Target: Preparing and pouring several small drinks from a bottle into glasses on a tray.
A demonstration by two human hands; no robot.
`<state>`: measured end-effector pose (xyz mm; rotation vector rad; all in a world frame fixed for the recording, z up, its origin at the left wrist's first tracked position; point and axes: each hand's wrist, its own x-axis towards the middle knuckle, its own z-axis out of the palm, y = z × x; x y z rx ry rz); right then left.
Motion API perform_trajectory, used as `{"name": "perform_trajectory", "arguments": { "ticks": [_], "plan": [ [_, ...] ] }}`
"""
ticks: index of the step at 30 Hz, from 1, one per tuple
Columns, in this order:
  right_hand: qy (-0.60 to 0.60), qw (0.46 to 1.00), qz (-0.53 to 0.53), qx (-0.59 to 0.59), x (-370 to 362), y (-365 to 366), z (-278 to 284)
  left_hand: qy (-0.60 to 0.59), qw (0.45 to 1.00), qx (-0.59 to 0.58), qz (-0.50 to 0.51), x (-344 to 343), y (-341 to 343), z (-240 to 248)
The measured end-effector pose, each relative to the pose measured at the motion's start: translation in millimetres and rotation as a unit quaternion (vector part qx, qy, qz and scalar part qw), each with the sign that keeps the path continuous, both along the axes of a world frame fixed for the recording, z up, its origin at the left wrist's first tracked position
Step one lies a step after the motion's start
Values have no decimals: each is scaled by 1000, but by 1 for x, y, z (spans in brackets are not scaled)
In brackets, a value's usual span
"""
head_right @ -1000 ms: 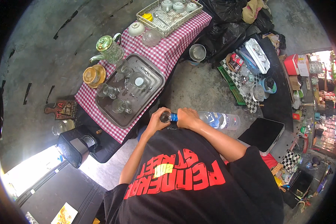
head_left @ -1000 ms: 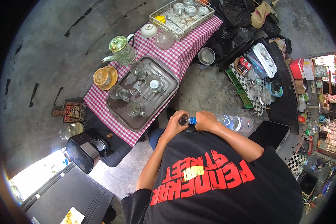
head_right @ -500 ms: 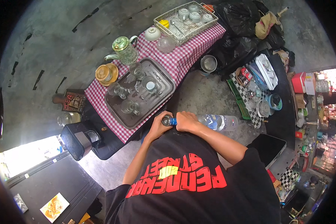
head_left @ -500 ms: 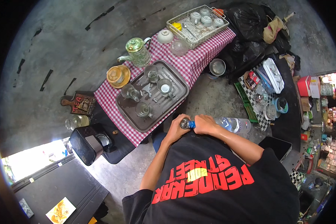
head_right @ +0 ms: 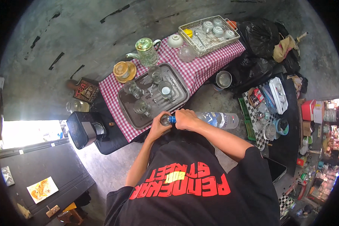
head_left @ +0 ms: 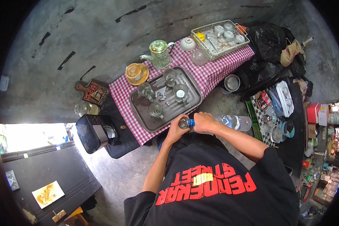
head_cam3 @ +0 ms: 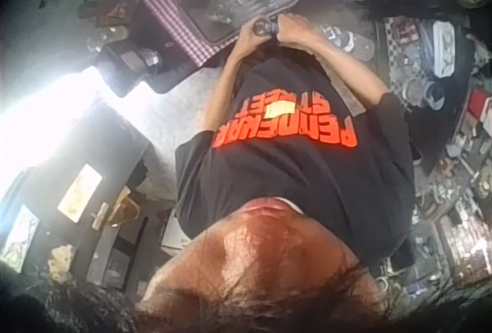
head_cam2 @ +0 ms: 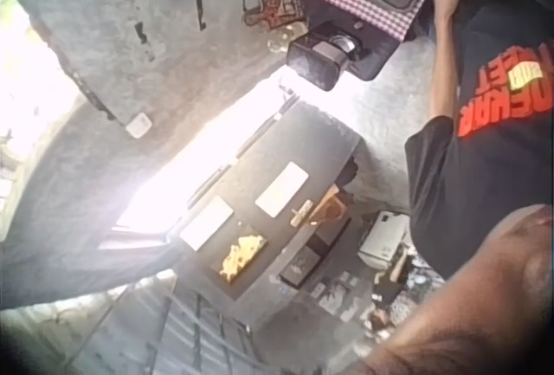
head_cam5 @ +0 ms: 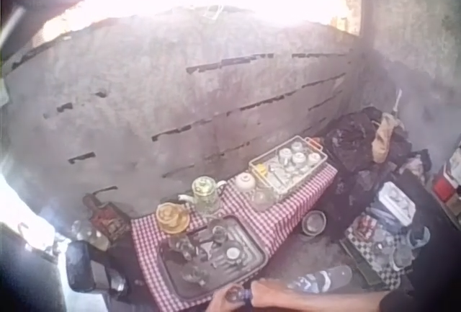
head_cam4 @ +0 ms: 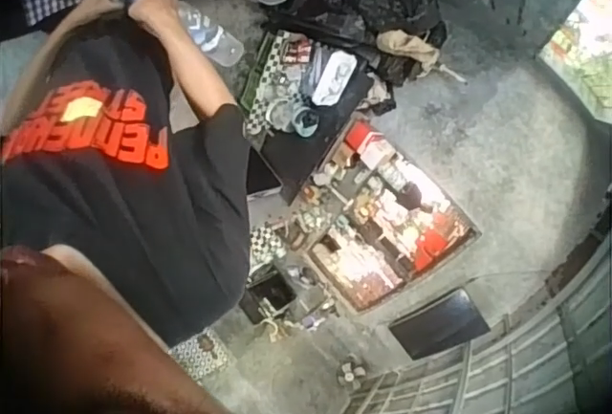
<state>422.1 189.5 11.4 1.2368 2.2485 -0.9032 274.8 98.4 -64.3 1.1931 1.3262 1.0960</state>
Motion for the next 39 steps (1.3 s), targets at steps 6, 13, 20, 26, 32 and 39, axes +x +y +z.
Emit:
{"name": "perform_trajectory", "arguments": {
  "ticks": [6,13,20,26,32,39],
  "plan": [
    [0,998,64,26,-20,12,5,21,998,33,48,-9,-1,2],
    [-18,994,102,37,-34,22,11,3,996,25,90,-12,0,1],
    [-29,991,124,38,-42,26,7,1,994,21,109,-13,-2,-2],
    [-21,987,152,39,-44,32,3,10,992,34,120,-14,0,-5],
    [-31,985,160,55,-47,35,2,11,991,33,133,-11,1,-5],
    [-31,982,183,47,-48,35,3,9,989,39,139,-11,0,-10]
  ]
}}
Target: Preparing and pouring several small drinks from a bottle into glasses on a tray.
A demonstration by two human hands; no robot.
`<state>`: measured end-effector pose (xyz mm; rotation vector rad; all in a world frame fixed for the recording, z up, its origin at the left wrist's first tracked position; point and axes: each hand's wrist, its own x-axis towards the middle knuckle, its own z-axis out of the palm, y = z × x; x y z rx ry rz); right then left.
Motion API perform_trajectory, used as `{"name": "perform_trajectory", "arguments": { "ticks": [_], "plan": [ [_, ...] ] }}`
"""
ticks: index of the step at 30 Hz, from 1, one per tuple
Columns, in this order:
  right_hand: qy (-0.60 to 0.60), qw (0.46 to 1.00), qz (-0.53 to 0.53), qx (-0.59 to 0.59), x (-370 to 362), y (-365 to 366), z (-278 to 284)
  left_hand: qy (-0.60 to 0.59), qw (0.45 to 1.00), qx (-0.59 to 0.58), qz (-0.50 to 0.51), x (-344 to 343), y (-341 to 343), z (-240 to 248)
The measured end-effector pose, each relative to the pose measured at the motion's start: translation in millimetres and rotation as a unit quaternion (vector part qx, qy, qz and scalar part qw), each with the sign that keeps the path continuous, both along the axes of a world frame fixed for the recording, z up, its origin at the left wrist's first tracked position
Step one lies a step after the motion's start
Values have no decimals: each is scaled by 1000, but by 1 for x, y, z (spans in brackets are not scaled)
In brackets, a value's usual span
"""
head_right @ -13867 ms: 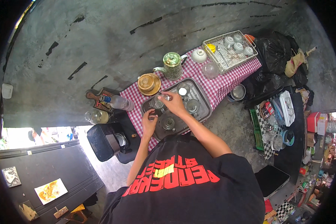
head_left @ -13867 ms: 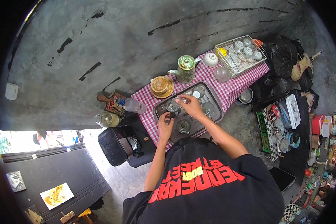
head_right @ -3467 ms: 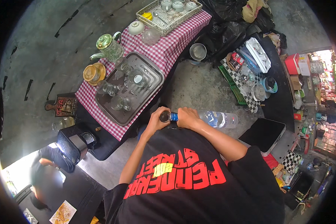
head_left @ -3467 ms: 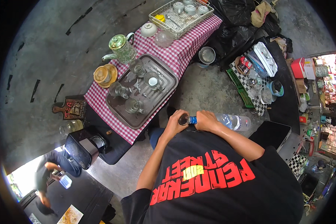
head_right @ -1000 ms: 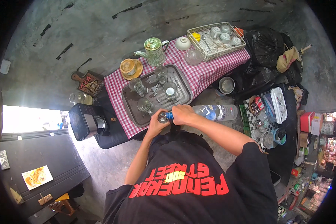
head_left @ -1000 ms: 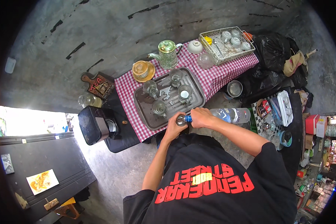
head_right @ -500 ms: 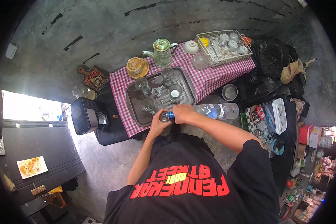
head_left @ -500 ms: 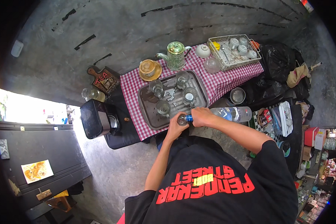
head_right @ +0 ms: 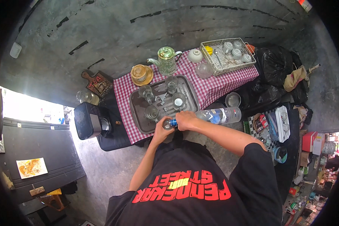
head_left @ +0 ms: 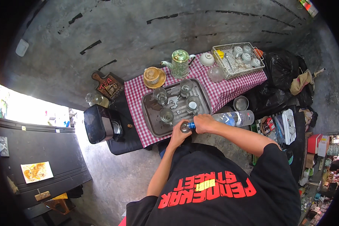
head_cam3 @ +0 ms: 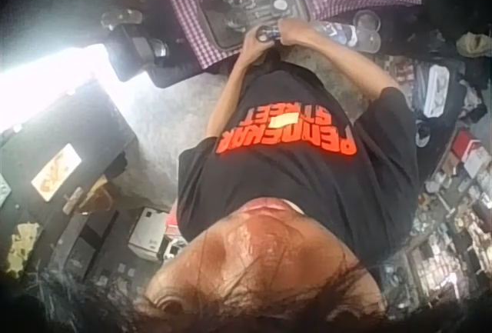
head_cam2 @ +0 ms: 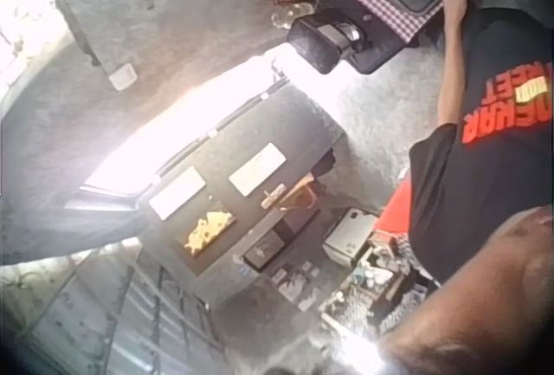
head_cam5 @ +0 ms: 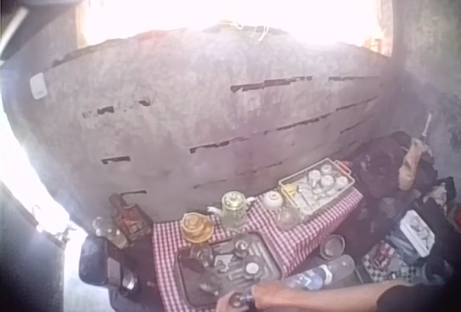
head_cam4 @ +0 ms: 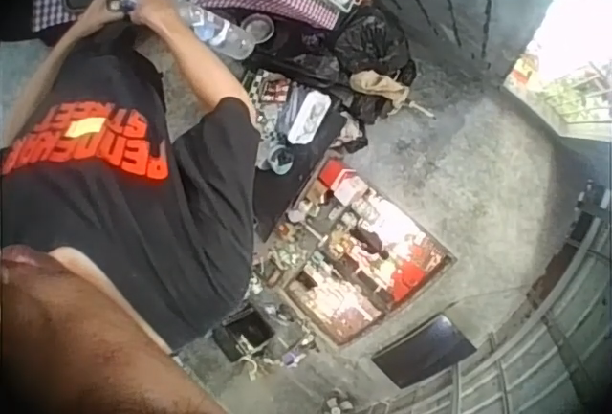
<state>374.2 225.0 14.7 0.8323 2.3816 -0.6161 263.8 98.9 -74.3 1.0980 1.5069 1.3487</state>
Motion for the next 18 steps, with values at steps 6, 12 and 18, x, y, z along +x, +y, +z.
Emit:
{"name": "perform_trajectory", "arguments": {
  "ticks": [6,12,18],
  "plan": [
    [-8,1000,7,7,-3,3,-1,11,1000,-8,4,-2,2,2],
    [-13,1000,5,14,-3,6,-3,14,1000,-7,-1,-2,5,0],
    [-7,1000,-3,3,-2,8,-2,8,1000,0,1,-2,8,0]
  ]
}}
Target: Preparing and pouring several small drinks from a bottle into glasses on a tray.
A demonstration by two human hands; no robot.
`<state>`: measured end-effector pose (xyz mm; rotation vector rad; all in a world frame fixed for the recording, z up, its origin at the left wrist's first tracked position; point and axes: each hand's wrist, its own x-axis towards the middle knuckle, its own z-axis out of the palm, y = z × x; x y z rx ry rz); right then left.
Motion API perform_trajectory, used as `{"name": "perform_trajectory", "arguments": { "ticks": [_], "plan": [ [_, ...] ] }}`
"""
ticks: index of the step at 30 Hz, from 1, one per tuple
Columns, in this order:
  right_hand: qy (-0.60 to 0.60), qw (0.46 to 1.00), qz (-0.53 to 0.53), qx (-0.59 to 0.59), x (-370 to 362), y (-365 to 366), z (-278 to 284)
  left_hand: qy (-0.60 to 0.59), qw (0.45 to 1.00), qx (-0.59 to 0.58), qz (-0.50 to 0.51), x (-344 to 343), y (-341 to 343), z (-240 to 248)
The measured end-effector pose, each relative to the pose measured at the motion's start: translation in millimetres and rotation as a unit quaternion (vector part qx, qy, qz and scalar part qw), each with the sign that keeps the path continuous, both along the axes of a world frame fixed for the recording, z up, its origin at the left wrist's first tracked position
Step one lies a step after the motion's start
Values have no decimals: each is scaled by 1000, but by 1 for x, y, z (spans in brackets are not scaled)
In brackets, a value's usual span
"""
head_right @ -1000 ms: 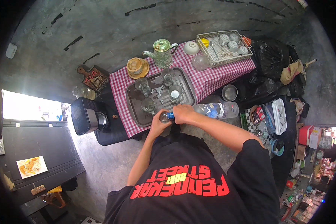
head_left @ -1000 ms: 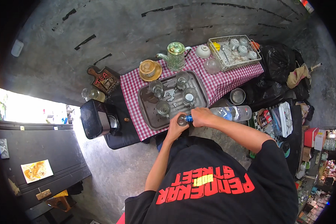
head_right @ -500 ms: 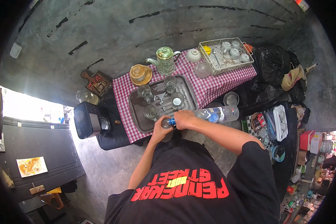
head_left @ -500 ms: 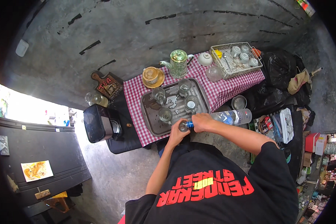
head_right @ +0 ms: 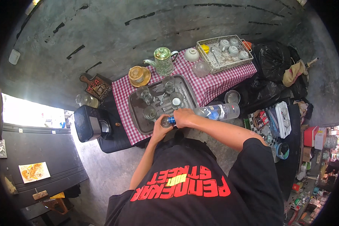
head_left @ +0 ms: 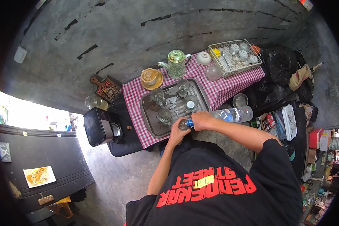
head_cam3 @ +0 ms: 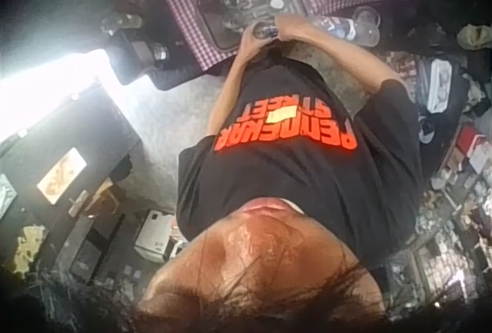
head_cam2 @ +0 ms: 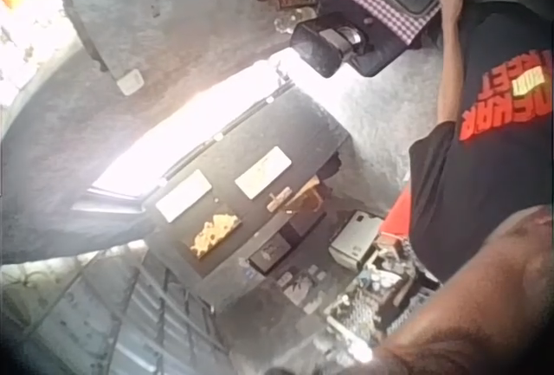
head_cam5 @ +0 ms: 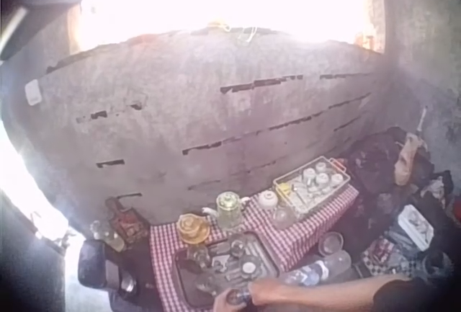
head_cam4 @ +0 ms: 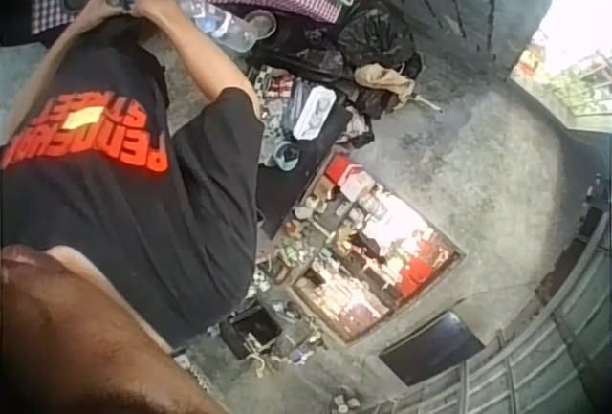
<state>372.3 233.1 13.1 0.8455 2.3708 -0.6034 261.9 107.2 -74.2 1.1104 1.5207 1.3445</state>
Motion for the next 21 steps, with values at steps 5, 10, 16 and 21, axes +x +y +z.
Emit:
{"name": "perform_trajectory", "arguments": {
  "ticks": [5,10,16,21],
  "plan": [
    [-3,1000,-9,-1,2,1,-2,-1,1000,-14,-1,2,2,1],
    [-4,1000,3,-10,1,4,1,-3,1000,-8,3,2,3,0],
    [-12,1000,2,-5,-1,5,-1,-9,1000,-9,-5,1,4,-6],
    [-5,1000,8,-5,-1,6,-9,-28,1000,-7,4,1,4,-10]
  ]
}}
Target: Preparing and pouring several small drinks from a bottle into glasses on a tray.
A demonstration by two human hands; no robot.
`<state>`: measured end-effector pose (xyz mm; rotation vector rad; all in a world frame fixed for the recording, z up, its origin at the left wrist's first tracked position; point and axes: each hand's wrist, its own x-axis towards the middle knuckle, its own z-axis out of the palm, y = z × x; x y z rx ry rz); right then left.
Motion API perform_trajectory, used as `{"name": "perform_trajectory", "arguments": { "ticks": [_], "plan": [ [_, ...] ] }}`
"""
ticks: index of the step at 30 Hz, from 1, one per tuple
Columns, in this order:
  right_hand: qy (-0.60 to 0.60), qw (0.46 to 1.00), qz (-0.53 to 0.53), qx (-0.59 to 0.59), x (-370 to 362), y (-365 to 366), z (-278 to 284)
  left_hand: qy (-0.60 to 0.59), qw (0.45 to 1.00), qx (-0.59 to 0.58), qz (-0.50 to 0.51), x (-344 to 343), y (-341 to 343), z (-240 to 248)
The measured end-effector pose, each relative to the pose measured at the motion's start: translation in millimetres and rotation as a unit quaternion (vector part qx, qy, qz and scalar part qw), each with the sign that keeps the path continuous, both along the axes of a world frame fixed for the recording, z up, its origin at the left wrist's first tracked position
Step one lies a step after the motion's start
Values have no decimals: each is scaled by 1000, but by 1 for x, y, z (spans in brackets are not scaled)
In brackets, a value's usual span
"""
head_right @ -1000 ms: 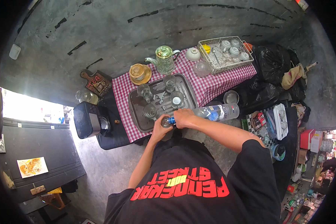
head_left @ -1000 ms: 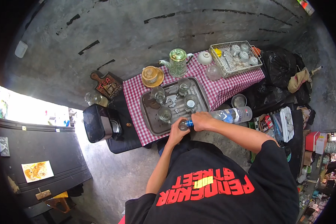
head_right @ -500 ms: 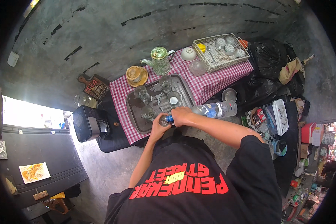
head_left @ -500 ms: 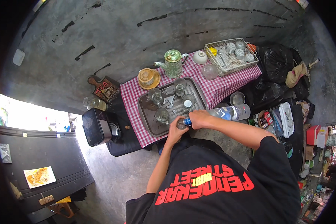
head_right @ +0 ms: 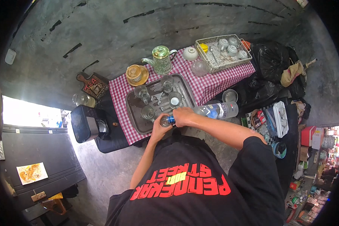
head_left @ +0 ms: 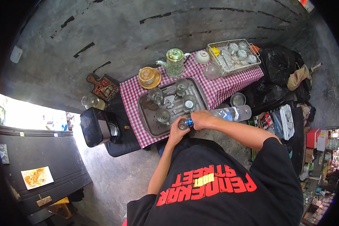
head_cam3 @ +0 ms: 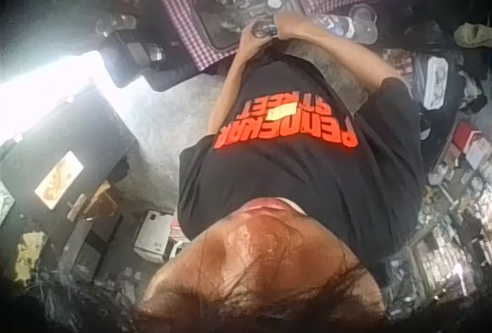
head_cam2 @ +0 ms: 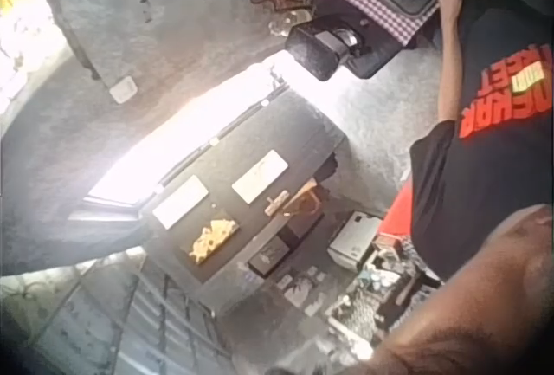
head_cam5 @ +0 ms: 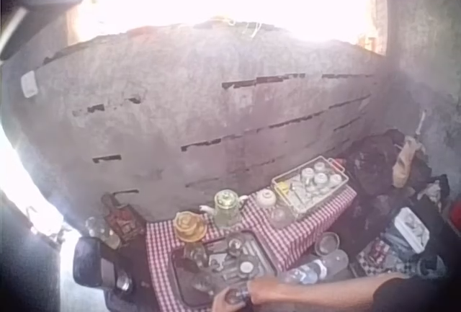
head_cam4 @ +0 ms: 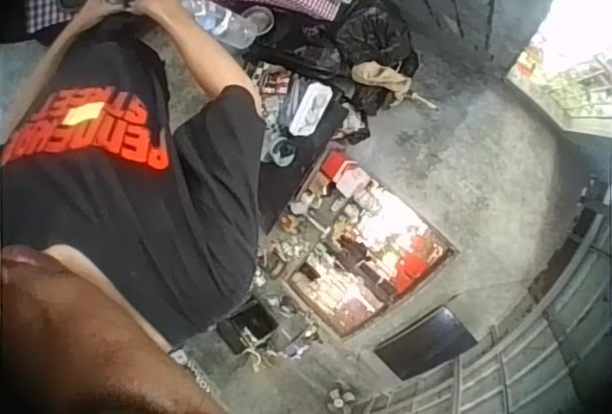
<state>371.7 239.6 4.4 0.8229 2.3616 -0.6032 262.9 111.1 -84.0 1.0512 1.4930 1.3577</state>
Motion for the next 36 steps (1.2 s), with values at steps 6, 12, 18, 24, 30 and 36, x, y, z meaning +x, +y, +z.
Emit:
{"name": "perform_trajectory", "arguments": {
  "ticks": [6,12,18,24,30,36],
  "plan": [
    [-4,1000,-14,3,-7,-1,2,-5,1000,-2,5,-4,0,2],
    [-11,1000,-15,16,-11,-6,3,-16,1000,1,-8,-9,-1,4],
    [-46,999,-19,-15,-14,-8,10,-25,999,-13,-42,-16,-1,-1],
    [-36,997,-72,1,-17,-12,14,-30,997,-11,-69,-25,4,4],
    [-7,994,-107,11,-18,-16,24,-5,997,14,-71,-36,8,21],
    [38,986,-161,2,-24,-20,45,1,996,-14,-88,-55,12,57]
  ]
}}
